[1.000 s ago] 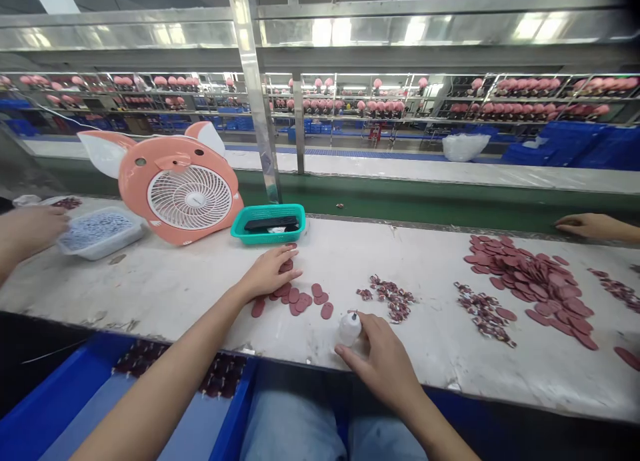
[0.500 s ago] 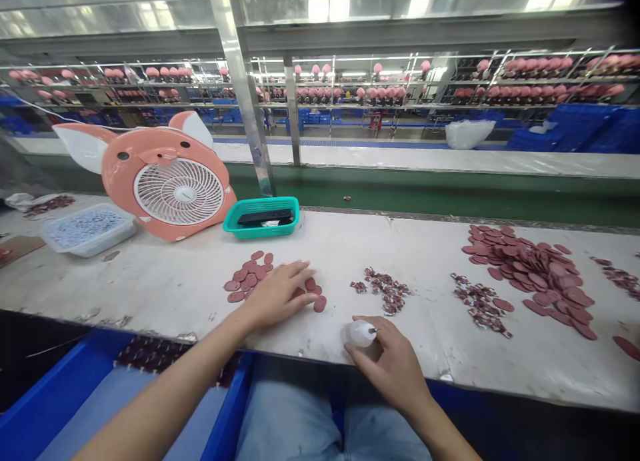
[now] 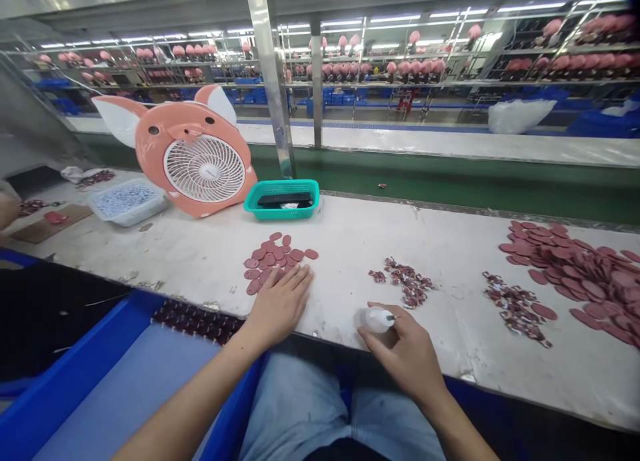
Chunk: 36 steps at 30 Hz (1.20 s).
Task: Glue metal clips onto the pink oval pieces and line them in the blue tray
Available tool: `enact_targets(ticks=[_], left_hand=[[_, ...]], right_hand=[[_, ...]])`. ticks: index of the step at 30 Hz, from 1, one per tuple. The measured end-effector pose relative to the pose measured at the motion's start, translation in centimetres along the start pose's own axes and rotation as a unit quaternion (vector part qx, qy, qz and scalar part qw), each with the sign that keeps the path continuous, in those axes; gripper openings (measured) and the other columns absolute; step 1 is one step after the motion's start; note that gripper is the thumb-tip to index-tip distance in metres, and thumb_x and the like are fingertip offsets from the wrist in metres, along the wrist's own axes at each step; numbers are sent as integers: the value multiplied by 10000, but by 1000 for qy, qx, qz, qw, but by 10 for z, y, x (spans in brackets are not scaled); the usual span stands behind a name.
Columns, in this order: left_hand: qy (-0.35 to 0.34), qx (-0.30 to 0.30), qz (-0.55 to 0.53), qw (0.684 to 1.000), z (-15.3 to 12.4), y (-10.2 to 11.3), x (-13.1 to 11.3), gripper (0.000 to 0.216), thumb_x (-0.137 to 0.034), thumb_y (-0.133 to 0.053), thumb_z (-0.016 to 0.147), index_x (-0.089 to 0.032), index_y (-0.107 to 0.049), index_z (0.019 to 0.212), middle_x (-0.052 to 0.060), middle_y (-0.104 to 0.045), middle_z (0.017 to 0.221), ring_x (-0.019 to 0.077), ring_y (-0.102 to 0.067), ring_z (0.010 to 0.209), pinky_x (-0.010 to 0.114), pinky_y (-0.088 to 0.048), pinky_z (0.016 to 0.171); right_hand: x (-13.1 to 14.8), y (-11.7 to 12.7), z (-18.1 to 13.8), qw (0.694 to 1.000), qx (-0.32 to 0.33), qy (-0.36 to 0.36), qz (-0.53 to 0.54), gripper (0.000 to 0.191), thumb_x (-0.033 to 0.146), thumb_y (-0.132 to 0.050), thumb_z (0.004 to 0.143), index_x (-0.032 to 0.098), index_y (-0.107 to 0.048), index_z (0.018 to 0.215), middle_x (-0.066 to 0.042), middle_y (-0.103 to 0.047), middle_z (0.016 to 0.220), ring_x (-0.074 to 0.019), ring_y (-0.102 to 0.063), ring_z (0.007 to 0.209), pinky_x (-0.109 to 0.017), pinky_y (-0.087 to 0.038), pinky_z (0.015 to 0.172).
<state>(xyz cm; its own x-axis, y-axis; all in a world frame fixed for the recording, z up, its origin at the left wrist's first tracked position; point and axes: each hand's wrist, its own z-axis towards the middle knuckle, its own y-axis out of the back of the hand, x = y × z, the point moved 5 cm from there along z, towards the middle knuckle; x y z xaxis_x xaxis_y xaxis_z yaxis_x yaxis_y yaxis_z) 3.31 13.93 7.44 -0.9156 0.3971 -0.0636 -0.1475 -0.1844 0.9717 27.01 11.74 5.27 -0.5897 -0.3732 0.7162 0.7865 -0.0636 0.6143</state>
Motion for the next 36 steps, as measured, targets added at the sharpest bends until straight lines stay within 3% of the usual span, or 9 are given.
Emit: enact_targets(ticks=[4,11,17,21,24,28,32,34,36], left_hand=[[38,-67,-4,997,-19,15,17,370,-319,-447,1008,-270,-613,1335,46,-596,1463,240,-532,1340,494,-299,1173],[203,-207,39,956,-81,24,57,328,-322,-466,1003,-179,-704,1178,153,-725,1204,333,-640,1148,504,-497,942],[125,-245,60,960,-104,7,38,364,-349,-678,898,-244,-665,1246,123,-742,1221,334,-656,1165,509,-437,1023],[56,-343,62,936,-122,11,21,375,-106,-737,841,-274,-691,1173,42,-816,980,213,-746,899,402,-467,971],[26,-400,49,915,-131,18,-7,498,-44,-816,741,-275,-707,1168,19,-813,870,178,-730,761,376,-479,935],[-7,-372,-24,928,-130,20,-53,400,-40,-741,803,-260,-730,1137,10,-789,806,161,-712,733,354,-521,893],[64,-321,-176,928,-131,24,-69,362,-68,-626,875,-246,-705,1180,49,-769,907,177,-717,811,343,-567,821],[209,-242,-409,855,-130,15,-58,251,-250,-582,945,-242,-723,1152,70,-771,954,189,-723,809,320,-587,743],[334,-85,-652,675,-129,-7,-60,425,-534,-517,949,-198,-772,996,95,-781,876,190,-723,702,287,-578,620]], right_hand=[[-1,2,-1,1000,4,-10,-13,286,397,-670,870,205,-668,1082,-86,-707,1125,-262,-667,1017,-397,-541,864],[3,1,3,999,11,-5,-44,329,395,-649,887,197,-644,1150,-99,-684,1131,-277,-635,1017,-422,-520,876],[4,12,-4,998,-15,-6,-63,471,432,-656,890,158,-594,1267,-128,-665,1076,-265,-637,907,-428,-541,811],[29,25,-27,993,-115,31,23,289,305,-669,903,226,-647,1180,-65,-669,970,-177,-626,750,-328,-548,712],[53,-9,-36,966,21,-43,256,140,296,-641,928,236,-688,1046,-43,-681,889,-152,-647,741,-258,-555,641],[77,-72,-41,807,235,-220,495,393,520,-718,835,174,-688,1020,-26,-644,788,-118,-586,639,-217,-538,528],[72,-78,-30,788,267,-239,500,426,540,-736,810,144,-718,965,4,-628,676,-61,-481,487,-173,-449,436],[67,-68,-26,789,286,-231,493,366,498,-730,835,145,-745,929,-6,-659,675,-61,-511,502,-173,-451,474],[67,-58,-23,792,305,-211,485,320,466,-725,853,151,-764,887,-12,-677,675,-82,-588,564,-196,-494,566]])
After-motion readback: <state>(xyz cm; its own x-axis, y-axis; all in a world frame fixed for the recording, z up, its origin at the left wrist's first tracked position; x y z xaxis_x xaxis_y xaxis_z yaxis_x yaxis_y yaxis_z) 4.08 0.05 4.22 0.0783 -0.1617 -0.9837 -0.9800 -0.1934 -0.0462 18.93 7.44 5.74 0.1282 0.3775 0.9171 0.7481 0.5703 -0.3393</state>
